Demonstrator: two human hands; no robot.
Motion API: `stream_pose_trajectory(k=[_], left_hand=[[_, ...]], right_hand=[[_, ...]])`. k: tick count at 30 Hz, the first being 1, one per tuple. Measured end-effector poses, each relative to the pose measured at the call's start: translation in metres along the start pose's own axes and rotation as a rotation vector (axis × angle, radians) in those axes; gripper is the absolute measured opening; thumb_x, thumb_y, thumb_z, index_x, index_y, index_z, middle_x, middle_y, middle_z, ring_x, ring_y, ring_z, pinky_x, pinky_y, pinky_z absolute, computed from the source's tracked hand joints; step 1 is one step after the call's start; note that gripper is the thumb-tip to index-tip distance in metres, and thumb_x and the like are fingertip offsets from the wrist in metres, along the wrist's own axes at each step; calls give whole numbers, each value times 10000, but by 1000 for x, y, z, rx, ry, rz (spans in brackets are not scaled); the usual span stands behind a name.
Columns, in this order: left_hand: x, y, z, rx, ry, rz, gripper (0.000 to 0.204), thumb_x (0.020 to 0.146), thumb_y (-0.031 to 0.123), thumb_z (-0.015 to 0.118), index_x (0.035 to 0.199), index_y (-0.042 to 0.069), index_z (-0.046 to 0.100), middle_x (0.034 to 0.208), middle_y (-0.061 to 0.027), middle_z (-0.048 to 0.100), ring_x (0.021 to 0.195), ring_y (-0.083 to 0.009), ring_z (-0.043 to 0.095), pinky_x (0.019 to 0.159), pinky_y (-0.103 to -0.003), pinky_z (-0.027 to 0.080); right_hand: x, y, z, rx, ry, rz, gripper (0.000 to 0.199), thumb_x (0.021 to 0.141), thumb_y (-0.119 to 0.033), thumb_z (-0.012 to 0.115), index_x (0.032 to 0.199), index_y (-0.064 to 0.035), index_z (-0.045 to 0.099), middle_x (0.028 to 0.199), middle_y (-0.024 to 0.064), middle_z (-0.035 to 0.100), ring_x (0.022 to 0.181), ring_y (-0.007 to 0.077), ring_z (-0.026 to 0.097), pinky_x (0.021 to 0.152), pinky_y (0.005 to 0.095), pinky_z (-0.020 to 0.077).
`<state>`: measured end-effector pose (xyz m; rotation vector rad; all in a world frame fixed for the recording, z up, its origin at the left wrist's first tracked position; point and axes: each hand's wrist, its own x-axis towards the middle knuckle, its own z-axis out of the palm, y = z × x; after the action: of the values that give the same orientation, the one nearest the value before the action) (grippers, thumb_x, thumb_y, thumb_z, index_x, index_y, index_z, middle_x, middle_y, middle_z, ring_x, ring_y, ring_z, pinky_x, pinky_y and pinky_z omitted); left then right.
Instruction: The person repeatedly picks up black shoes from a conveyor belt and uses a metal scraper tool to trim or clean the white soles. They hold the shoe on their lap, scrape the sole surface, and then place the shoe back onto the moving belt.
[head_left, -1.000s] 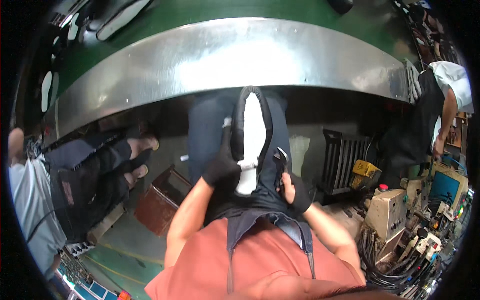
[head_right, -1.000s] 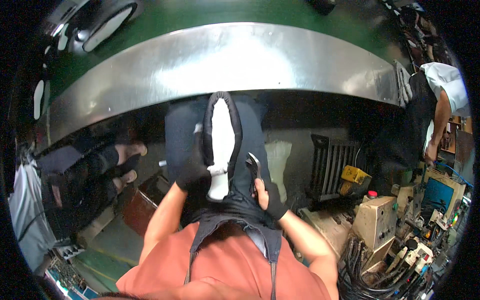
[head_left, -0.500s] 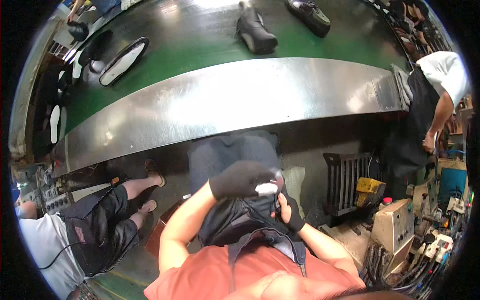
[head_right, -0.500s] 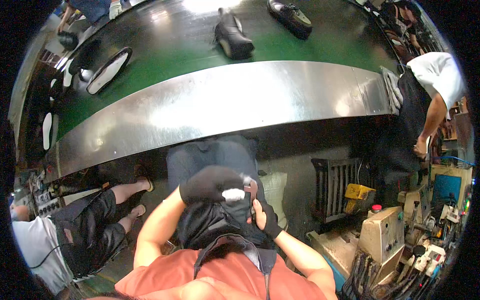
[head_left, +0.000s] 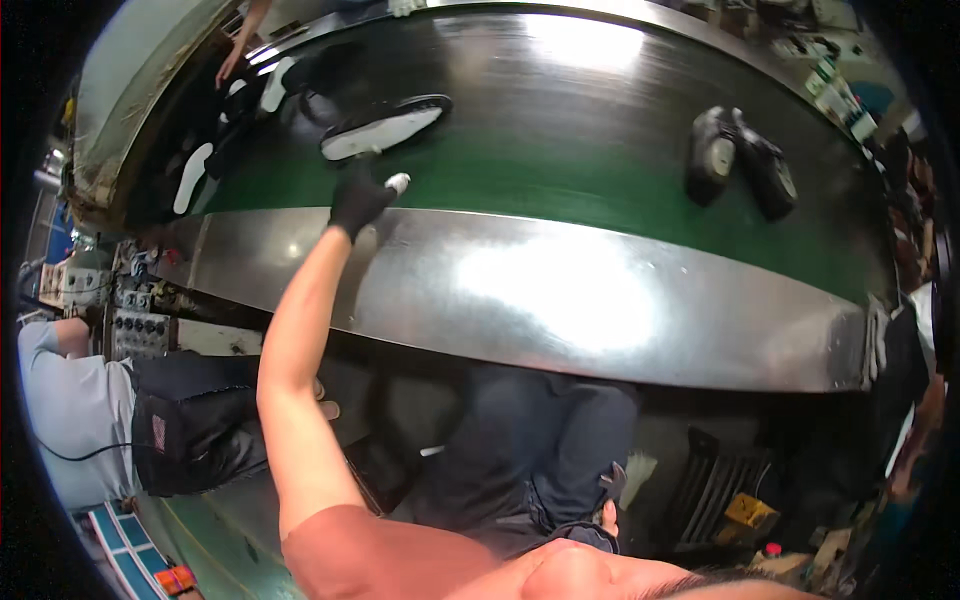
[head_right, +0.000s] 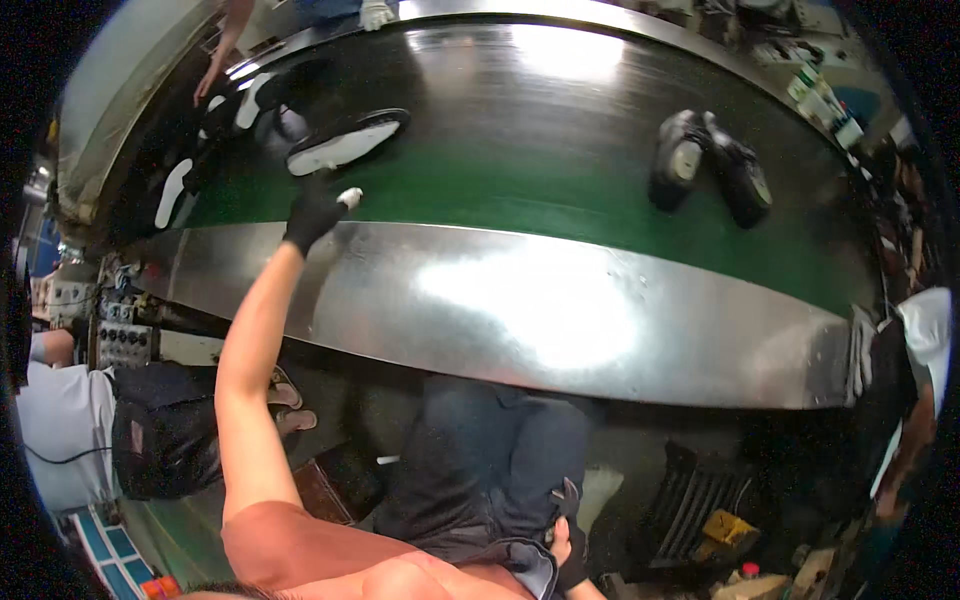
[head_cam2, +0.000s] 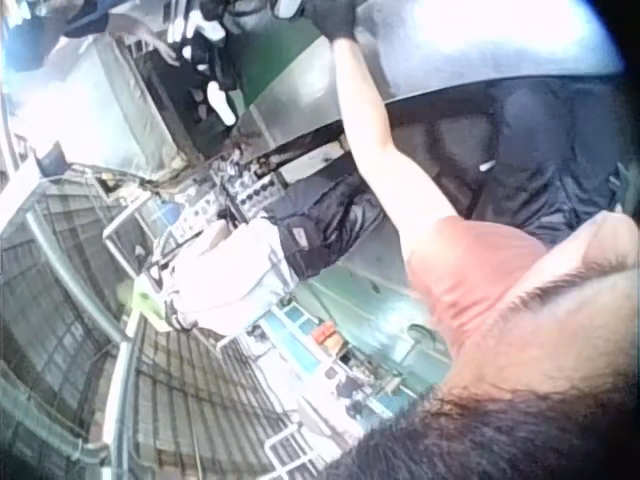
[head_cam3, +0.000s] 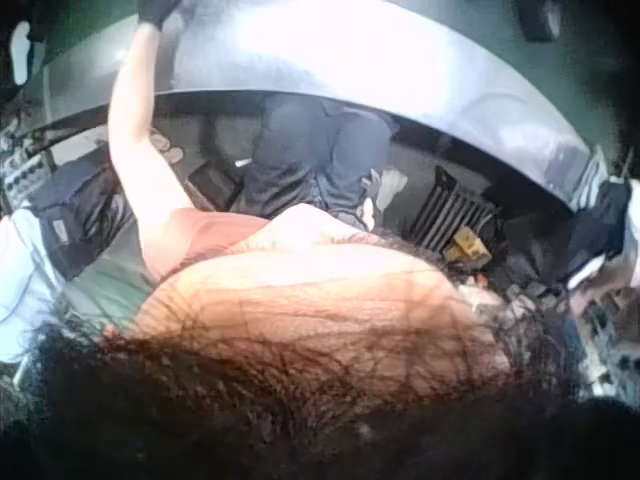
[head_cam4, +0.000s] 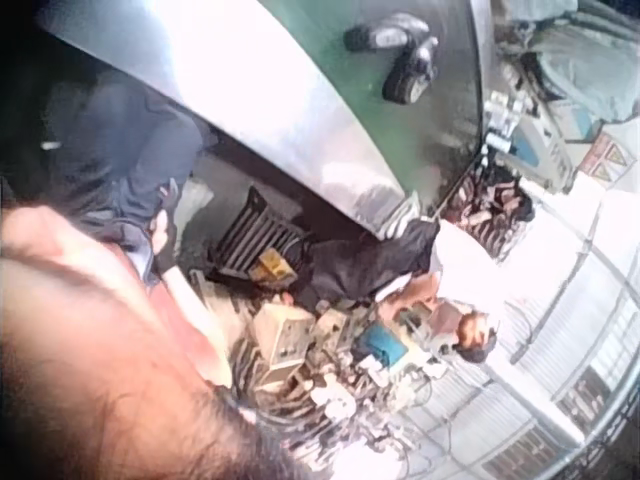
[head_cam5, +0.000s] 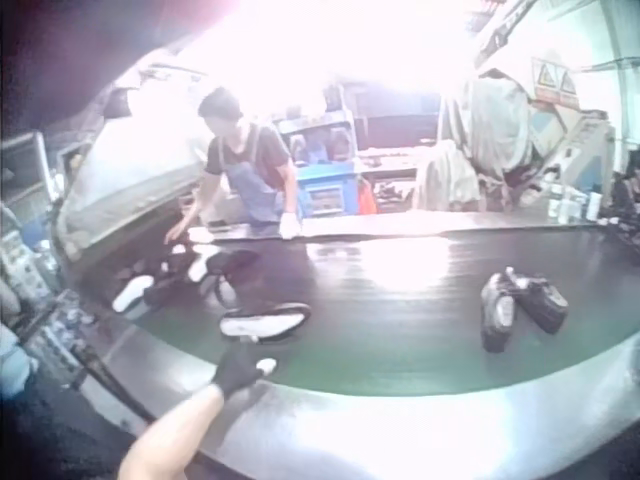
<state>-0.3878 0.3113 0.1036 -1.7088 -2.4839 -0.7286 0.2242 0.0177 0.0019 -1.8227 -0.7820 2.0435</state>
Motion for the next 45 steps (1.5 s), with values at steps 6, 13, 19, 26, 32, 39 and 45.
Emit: stream_pose_trajectory(k=[6,13,19,26,32,39,45], left_hand=[[112,-124,15,341,148,-166,1063,592,602,785,1390,15,399,1427,-223,406,1334,-407,364,1118,-429,291],[91,-37,52,82,415,-334,1099,581,509,799,1422,-7,315,1466,-229,339,1343,-354,363,1112,-398,310],[21,-7,41,-76,128,-672,1026,590,379,808,1405,-16,327,1451,-212,364,1319,-323,402,1105,-381,325],[-107,31,-36,-1585,-208,-374,509,760,120,657,1239,-14,543,1130,-108,616,964,-211,628,822,-315,534],[-238,74,-63,-1257,-84,30,685,667,198,741,1292,37,512,1261,-100,547,1208,-230,488,1052,-371,373],[-291,249,-78,-438,-201,778,299,724,297,730,1010,225,683,1079,0,660,1044,-224,621,783,-388,524],[-282,243,5,-1537,-758,375,379,928,337,464,924,40,700,967,-90,680,1003,-227,571,956,-365,430]], right_hand=[[20,-26,13,-25,37,59,534,1004,-504,317,902,-50,578,649,73,590,577,191,609,570,308,508],[41,-38,29,-52,106,39,534,1009,-495,307,908,-47,579,652,67,587,587,183,607,580,304,508],[42,-48,40,-135,42,-53,534,1013,-487,298,913,-45,579,655,61,585,596,176,605,588,301,507],[23,-47,29,-128,0,-157,534,1017,-478,288,919,-42,580,659,55,582,606,168,603,598,298,506],[-1,-24,19,-113,-47,-191,535,1022,-470,279,925,-39,581,662,49,580,614,161,601,607,295,506],[-38,-7,3,-63,-134,-180,536,1026,-461,269,931,-36,582,665,43,577,624,153,599,616,291,505],[-95,-64,23,-205,-284,-357,434,1026,-388,377,872,-35,579,761,22,576,668,111,542,640,270,455]])
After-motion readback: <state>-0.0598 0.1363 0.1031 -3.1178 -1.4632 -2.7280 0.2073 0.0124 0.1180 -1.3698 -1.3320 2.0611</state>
